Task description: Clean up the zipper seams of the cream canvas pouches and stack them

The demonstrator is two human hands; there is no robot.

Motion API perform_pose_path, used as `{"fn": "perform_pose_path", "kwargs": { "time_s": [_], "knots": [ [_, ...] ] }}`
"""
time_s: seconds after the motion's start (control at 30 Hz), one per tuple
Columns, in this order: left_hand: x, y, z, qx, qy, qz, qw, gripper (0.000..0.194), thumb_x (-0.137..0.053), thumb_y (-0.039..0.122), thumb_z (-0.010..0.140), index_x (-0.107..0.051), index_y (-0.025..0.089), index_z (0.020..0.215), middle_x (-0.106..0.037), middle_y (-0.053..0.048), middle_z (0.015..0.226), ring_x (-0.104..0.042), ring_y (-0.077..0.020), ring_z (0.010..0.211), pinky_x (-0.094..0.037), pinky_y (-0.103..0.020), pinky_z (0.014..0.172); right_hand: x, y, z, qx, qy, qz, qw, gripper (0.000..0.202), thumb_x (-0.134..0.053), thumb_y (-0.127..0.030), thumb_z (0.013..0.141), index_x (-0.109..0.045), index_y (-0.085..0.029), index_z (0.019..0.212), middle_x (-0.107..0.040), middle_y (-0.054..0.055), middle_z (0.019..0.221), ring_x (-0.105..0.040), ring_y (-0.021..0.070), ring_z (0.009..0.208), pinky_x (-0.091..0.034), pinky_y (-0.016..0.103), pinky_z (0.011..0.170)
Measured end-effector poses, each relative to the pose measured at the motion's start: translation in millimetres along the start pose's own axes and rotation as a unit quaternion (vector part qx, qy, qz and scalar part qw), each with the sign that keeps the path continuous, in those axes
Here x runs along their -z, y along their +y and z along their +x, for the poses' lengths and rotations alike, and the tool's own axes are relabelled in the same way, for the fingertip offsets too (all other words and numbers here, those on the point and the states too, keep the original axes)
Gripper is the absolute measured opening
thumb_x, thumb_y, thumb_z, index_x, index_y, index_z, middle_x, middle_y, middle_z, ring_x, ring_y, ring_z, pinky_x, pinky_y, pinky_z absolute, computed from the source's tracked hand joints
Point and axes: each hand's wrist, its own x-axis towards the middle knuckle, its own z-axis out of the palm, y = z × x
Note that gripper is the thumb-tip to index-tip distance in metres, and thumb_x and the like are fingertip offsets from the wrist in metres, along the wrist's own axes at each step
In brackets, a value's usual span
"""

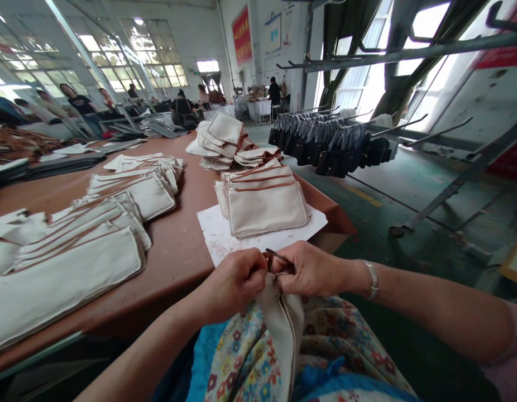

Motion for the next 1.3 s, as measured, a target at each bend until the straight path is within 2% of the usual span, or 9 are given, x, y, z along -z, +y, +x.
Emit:
{"fn": "perform_pose_path", "kwargs": {
  "time_s": [0.17,0.43,0.57,0.67,0.87,1.03,1.2,1.27,1.3],
  "knots": [
    [3.3,-13,4,0.056,-0.058,-0.215,0.973,0.018,-0.049,0.029,0.090,-0.057,0.014,0.084,-0.046,0.003,0.071,-0.037,-0.0107,0.065,-0.031,-0.023,0.059,0,3,2,-0.037,0.046,0.024,0.998,0.007,-0.063,-0.011,0.069,-0.063,-0.012,0.076,-0.056,-0.005,0.064,-0.044,0.0066,0.057,-0.033,0.018,0.050],
    [-7.1,-9,2,0.098,-0.065,-0.203,0.972,0.025,-0.061,0.035,0.087,-0.070,0.011,0.088,-0.059,-0.001,0.079,-0.045,-0.0127,0.071,-0.033,-0.024,0.061,-3,4,2,-0.008,0.073,0.001,0.997,0.005,-0.064,-0.016,0.076,-0.064,-0.012,0.073,-0.061,-0.002,0.066,-0.050,0.0093,0.061,-0.037,0.019,0.053],
    [-15.0,-9,1,0.137,-0.058,-0.231,0.961,0.021,-0.060,0.028,0.084,-0.069,0.010,0.078,-0.055,0.000,0.071,-0.040,-0.0103,0.063,-0.029,-0.022,0.055,-7,2,-3,0.037,0.093,-0.036,0.994,0.003,-0.062,-0.013,0.079,-0.063,-0.013,0.076,-0.063,-0.001,0.070,-0.053,0.0102,0.064,-0.040,0.020,0.059],
    [-21.1,-11,1,0.152,-0.040,-0.283,0.946,0.020,-0.063,0.028,0.081,-0.064,0.011,0.071,-0.049,0.002,0.064,-0.035,-0.0081,0.057,-0.024,-0.021,0.051,-7,2,-8,0.111,0.105,-0.098,0.983,0.007,-0.059,-0.009,0.081,-0.062,-0.014,0.077,-0.062,-0.001,0.072,-0.054,0.0105,0.066,-0.041,0.022,0.063],
    [-28.5,-7,-1,0.179,-0.024,-0.445,0.877,0.017,-0.073,0.024,0.070,-0.062,0.012,0.069,-0.052,0.002,0.059,-0.039,-0.0067,0.050,-0.026,-0.020,0.048,-3,21,-16,0.323,0.104,-0.252,0.906,0.014,-0.048,-0.016,0.093,-0.062,-0.015,0.093,-0.061,0.005,0.082,-0.056,0.0129,0.072,-0.042,0.023,0.063],
    [-33.1,-5,-1,0.179,-0.016,-0.517,0.837,0.032,-0.072,0.038,0.079,-0.061,0.011,0.067,-0.051,0.001,0.058,-0.039,-0.0060,0.048,-0.028,-0.019,0.047,2,38,-20,0.385,0.120,-0.419,0.813,0.012,-0.047,-0.019,0.095,-0.059,-0.018,0.095,-0.059,0.001,0.078,-0.052,0.0118,0.066,-0.034,0.024,0.054],
    [-36.2,-6,1,0.177,-0.030,-0.478,0.860,0.035,-0.077,0.041,0.077,-0.057,0.012,0.068,-0.052,0.001,0.061,-0.042,-0.0065,0.052,-0.028,-0.019,0.049,5,43,-22,0.415,0.131,-0.480,0.761,0.006,-0.052,-0.021,0.093,-0.058,-0.020,0.092,-0.054,-0.001,0.071,-0.047,0.0120,0.059,-0.030,0.026,0.051],
    [-35.1,-6,1,0.158,-0.027,-0.449,0.879,0.036,-0.074,0.043,0.080,-0.056,0.013,0.070,-0.051,0.002,0.061,-0.040,-0.0066,0.052,-0.027,-0.019,0.049,4,41,-26,0.422,0.114,-0.435,0.787,0.010,-0.048,-0.020,0.095,-0.057,-0.018,0.097,-0.059,0.002,0.077,-0.053,0.0140,0.066,-0.036,0.025,0.054],
    [-33.9,-6,0,0.147,-0.024,-0.428,0.891,0.036,-0.072,0.044,0.081,-0.057,0.013,0.071,-0.050,0.002,0.062,-0.039,-0.0067,0.053,-0.027,-0.019,0.049,4,38,-29,0.415,0.103,-0.384,0.818,0.012,-0.045,-0.019,0.095,-0.056,-0.017,0.101,-0.061,0.004,0.082,-0.057,0.0151,0.072,-0.040,0.025,0.058]
  ]
}}
